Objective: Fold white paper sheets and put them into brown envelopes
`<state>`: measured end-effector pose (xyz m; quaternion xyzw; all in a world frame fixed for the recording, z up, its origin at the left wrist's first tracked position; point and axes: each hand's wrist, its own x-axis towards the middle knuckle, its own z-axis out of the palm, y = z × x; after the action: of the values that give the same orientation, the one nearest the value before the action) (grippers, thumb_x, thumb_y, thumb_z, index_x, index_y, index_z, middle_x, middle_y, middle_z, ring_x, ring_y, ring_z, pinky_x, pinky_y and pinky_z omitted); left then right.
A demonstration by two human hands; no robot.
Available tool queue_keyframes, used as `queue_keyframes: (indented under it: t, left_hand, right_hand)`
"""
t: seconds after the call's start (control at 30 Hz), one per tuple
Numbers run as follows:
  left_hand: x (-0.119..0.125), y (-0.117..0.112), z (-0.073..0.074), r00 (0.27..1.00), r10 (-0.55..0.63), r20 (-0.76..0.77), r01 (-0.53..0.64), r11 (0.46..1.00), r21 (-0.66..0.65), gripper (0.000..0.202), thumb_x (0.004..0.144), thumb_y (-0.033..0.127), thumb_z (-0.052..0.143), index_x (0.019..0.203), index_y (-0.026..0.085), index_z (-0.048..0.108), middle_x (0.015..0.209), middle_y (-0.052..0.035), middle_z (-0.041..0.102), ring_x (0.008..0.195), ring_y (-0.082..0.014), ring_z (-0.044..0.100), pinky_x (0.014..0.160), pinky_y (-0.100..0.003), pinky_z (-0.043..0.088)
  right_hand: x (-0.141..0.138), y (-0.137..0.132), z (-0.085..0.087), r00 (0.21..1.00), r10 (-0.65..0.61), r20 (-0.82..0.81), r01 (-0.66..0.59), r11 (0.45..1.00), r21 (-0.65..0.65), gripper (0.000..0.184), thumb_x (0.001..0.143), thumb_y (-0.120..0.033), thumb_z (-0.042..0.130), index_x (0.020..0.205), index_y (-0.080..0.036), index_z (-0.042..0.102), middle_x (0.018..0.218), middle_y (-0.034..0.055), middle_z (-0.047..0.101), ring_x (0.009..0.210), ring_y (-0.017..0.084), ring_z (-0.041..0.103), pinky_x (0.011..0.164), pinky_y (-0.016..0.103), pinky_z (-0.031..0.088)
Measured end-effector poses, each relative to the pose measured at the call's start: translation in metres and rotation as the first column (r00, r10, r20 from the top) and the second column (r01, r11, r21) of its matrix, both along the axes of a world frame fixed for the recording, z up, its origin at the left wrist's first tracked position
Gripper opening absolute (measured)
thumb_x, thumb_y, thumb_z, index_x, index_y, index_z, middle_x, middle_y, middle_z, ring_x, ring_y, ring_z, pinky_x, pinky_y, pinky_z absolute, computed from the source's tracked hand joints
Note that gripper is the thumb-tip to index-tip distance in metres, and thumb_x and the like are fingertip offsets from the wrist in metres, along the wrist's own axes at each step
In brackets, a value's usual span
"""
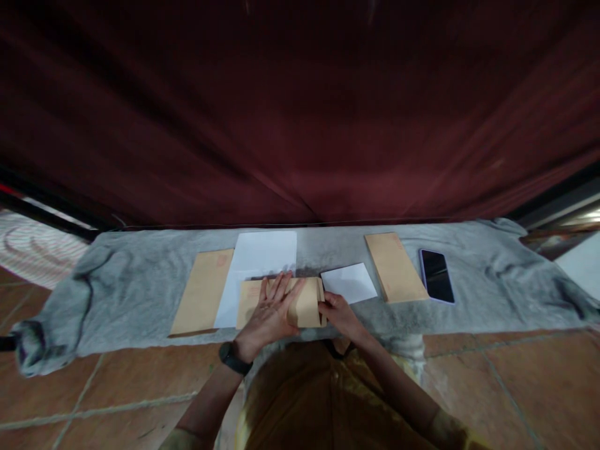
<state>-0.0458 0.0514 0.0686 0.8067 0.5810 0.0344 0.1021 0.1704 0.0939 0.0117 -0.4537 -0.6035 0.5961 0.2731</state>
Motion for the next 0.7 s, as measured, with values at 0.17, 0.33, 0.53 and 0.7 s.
queue_keyframes:
  t: [0.17, 0.33, 0.53, 0.7]
  left_hand:
    - [0.0, -0.002, 0.001, 1.0, -0.019, 0.0, 0.019, 1.0, 0.022, 0.119, 0.064, 0.047, 0.082, 0.16, 0.025, 0.016, 0.165, -0.0186, 0.023, 0.152, -0.0392, 0.02, 0.121, -0.062, 0.006]
    - [0.001, -0.001, 0.006, 0.998, -0.014, 0.066, 0.011, 0.999, 0.041, 0.118, 0.066, 0.042, 0.08, 0.161, 0.02, 0.013, 0.158, -0.0192, 0.035, 0.149, -0.038, 0.026, 0.122, -0.06, 0.009]
    - [0.002, 0.0, 0.005, 0.996, -0.007, 0.088, 0.003, 0.999, 0.046, 0.119, 0.066, 0.041, 0.08, 0.16, 0.021, 0.011, 0.157, -0.0187, 0.037, 0.147, -0.0387, 0.03, 0.122, -0.061, 0.013]
    - [0.002, -0.002, 0.001, 0.998, -0.013, 0.069, 0.009, 0.998, 0.068, 0.121, 0.066, 0.041, 0.082, 0.161, 0.021, 0.009, 0.159, -0.0187, 0.035, 0.149, -0.0381, 0.026, 0.122, -0.06, 0.013]
  right_hand:
    - [0.004, -0.001, -0.003, 1.0, -0.01, 0.006, 0.01, 1.0, -0.005, 0.019, 0.078, -0.027, 0.053, 0.082, -0.018, 0.07, 0.077, 0.0001, 0.068, 0.075, 0.017, 0.06, 0.068, 0.024, 0.048]
    - [0.002, -0.001, -0.005, 0.997, -0.08, 0.015, 0.08, 0.997, -0.013, 0.021, 0.076, -0.022, 0.052, 0.088, -0.019, 0.069, 0.081, 0.0012, 0.069, 0.075, 0.018, 0.061, 0.073, 0.026, 0.049]
    - [0.003, -0.01, 0.017, 0.978, -0.147, 0.148, 0.119, 0.976, 0.184, 0.036, 0.082, -0.016, 0.051, 0.115, -0.021, 0.064, 0.103, 0.0062, 0.07, 0.093, 0.022, 0.064, 0.086, 0.033, 0.051]
    - [0.011, -0.023, 0.044, 0.94, -0.261, 0.221, 0.129, 0.869, 0.477, 0.029, 0.092, -0.017, 0.048, 0.118, -0.021, 0.061, 0.109, 0.0109, 0.064, 0.105, 0.026, 0.06, 0.098, 0.043, 0.048]
